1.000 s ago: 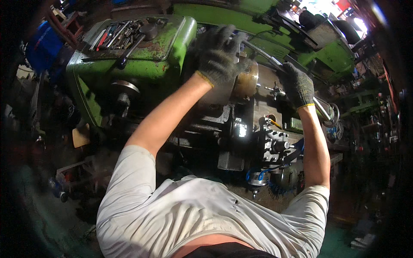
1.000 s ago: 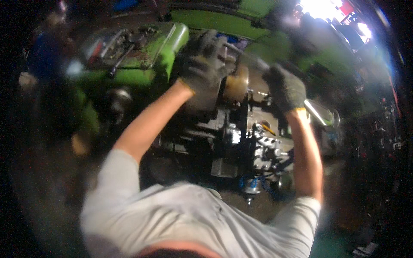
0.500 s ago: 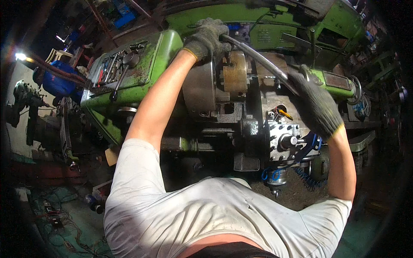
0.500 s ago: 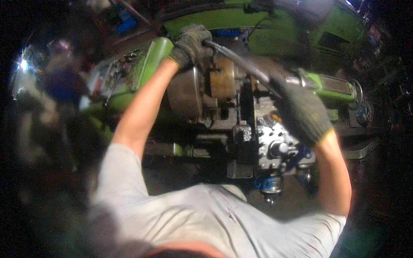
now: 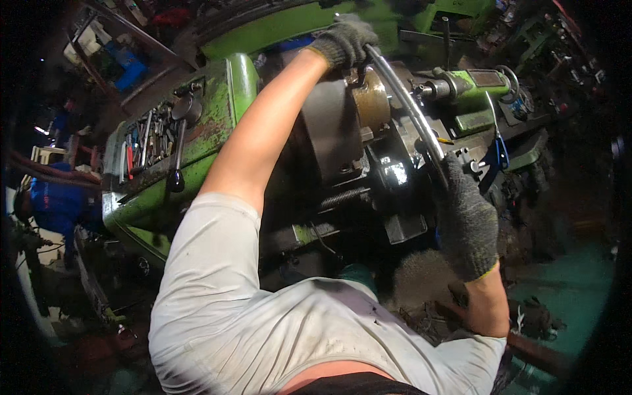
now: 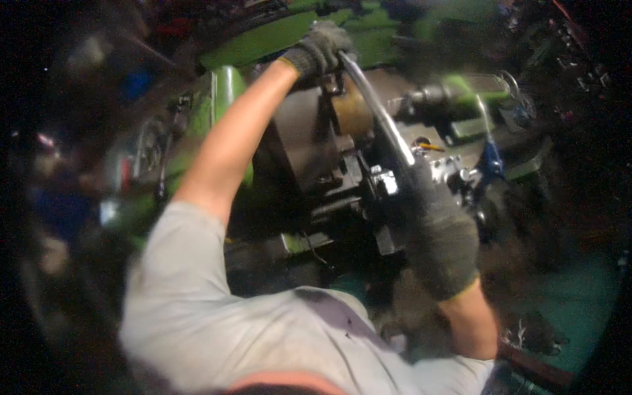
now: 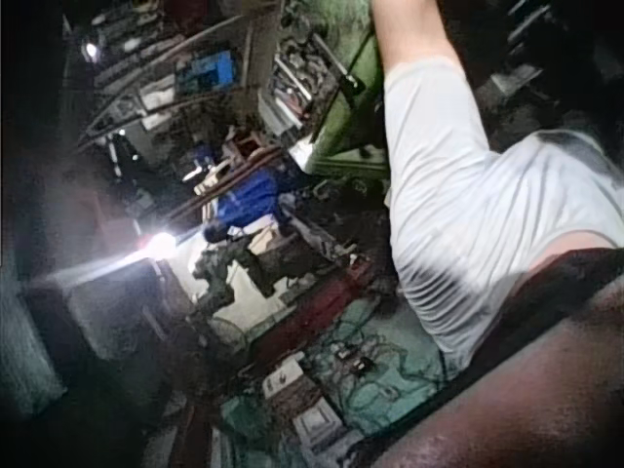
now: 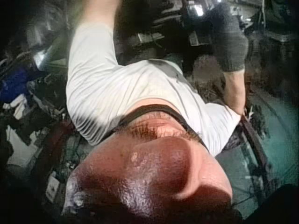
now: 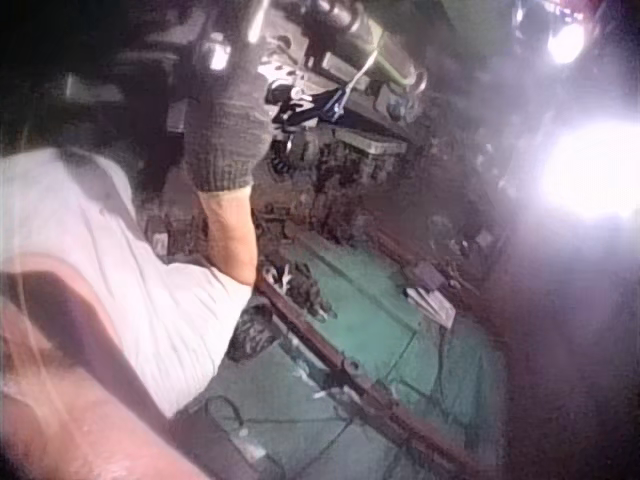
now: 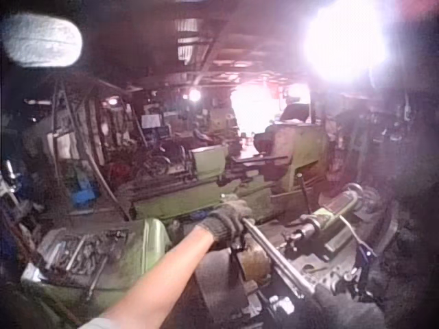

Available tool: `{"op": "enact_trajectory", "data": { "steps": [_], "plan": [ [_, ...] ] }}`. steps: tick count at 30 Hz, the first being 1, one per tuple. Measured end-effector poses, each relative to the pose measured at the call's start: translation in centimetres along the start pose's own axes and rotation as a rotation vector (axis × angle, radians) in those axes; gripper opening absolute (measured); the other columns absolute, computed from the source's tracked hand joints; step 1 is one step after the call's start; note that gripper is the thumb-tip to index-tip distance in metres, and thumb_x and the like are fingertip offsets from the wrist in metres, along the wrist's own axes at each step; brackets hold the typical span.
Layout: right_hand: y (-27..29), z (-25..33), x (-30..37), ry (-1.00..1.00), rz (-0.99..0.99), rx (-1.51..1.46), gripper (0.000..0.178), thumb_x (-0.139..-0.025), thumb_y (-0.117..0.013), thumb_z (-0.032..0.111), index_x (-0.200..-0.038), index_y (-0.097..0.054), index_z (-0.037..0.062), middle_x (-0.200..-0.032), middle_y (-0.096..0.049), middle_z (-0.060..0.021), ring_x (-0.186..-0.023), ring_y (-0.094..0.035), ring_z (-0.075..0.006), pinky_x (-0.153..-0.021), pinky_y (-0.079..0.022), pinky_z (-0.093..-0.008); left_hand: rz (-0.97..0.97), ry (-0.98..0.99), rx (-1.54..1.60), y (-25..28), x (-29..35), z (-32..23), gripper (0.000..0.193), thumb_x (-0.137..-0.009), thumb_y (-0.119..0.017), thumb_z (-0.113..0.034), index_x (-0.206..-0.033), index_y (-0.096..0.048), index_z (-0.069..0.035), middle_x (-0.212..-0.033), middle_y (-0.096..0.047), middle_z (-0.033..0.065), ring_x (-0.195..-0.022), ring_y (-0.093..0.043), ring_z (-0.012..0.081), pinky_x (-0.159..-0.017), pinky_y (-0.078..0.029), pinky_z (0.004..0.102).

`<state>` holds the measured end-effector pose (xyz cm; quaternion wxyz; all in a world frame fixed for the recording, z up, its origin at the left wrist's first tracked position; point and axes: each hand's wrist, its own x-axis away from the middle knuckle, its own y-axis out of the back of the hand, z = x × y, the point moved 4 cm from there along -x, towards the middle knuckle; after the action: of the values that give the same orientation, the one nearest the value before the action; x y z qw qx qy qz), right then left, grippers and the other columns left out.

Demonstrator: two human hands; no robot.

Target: The person operates a green metal lathe in a workshop, using a wrench to tighten the chuck and adjusting the tailstock. They then use a caliper to measure the rotating workpiece while the machine is running.

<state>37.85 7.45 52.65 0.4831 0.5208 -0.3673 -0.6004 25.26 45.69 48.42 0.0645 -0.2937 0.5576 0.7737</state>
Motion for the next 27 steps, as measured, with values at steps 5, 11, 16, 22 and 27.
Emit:
{"op": "enact_trajectory", "data": {
  "steps": [5, 11, 16, 22, 27],
  "plan": [
    [-1.9, 3.7, 1.3, -0.113, -0.068, 0.075, 0.051, -0.097, -0.065, 0.013, -0.146, -0.052, 0.0052, -0.099, -0.068, -0.0212, -0.079, -0.071, -0.0414, -0.065, -0.057, -0.0485, 0.167, 0.074, -0.018, -0.8, -1.3, -1.6, 0.005, -0.086, -0.072, -0.027, -0.086, -0.077, -0.025, -0.089, -0.075, 0.0044, -0.094, -0.069, 0.0271, -0.091, -0.049, 0.0406],
    [-1.8, 3.7, -1.7, -0.328, -0.106, 0.266, 0.03, -0.093, -0.063, 0.015, -0.122, -0.061, 0.0066, -0.096, -0.072, -0.0209, -0.085, -0.073, -0.0417, -0.073, -0.058, -0.0499, 0.283, 0.167, -0.053, 0.2, -1.5, -0.9, 0.022, -0.085, -0.073, -0.045, -0.092, -0.081, -0.026, -0.092, -0.078, 0.0072, -0.094, -0.074, 0.0283, -0.09, -0.054, 0.048],
    [-2.2, 2.9, -4.8, -0.538, -0.396, 0.395, 0.02, -0.088, -0.066, 0.016, -0.106, -0.068, 0.0087, -0.092, -0.074, -0.0191, -0.084, -0.074, -0.0378, -0.072, -0.057, -0.0479, 0.443, 0.199, -0.09, 0.2, -2.6, 1.2, 0.031, -0.088, -0.068, -0.038, -0.099, -0.082, -0.013, -0.108, -0.077, 0.0169, -0.104, -0.075, 0.0338, -0.093, -0.056, 0.0441],
    [-1.0, 2.8, -8.0, -0.457, -0.308, 0.5, 0.02, -0.082, -0.072, 0.01, -0.101, -0.075, 0.0125, -0.088, -0.076, -0.0154, -0.087, -0.077, -0.0341, -0.072, -0.061, -0.0466, 0.467, 0.271, -0.066, -2.0, -3.5, 3.2, 0.029, -0.087, -0.073, -0.031, -0.105, -0.081, -0.011, -0.113, -0.075, 0.0205, -0.107, -0.074, 0.0363, -0.096, -0.057, 0.0451],
    [0.0, -0.6, -10.4, -0.377, -0.219, 0.562, 0.015, -0.089, -0.066, 0.021, -0.09, -0.079, 0.0134, -0.091, -0.078, -0.0152, -0.083, -0.077, -0.0326, -0.072, -0.062, -0.0471, 0.48, 0.349, -0.029, -2.4, -1.9, 4.9, 0.034, -0.091, -0.067, -0.034, -0.112, -0.08, -0.011, -0.119, -0.074, 0.0219, -0.113, -0.072, 0.0361, -0.098, -0.056, 0.0457]
  ]
}}
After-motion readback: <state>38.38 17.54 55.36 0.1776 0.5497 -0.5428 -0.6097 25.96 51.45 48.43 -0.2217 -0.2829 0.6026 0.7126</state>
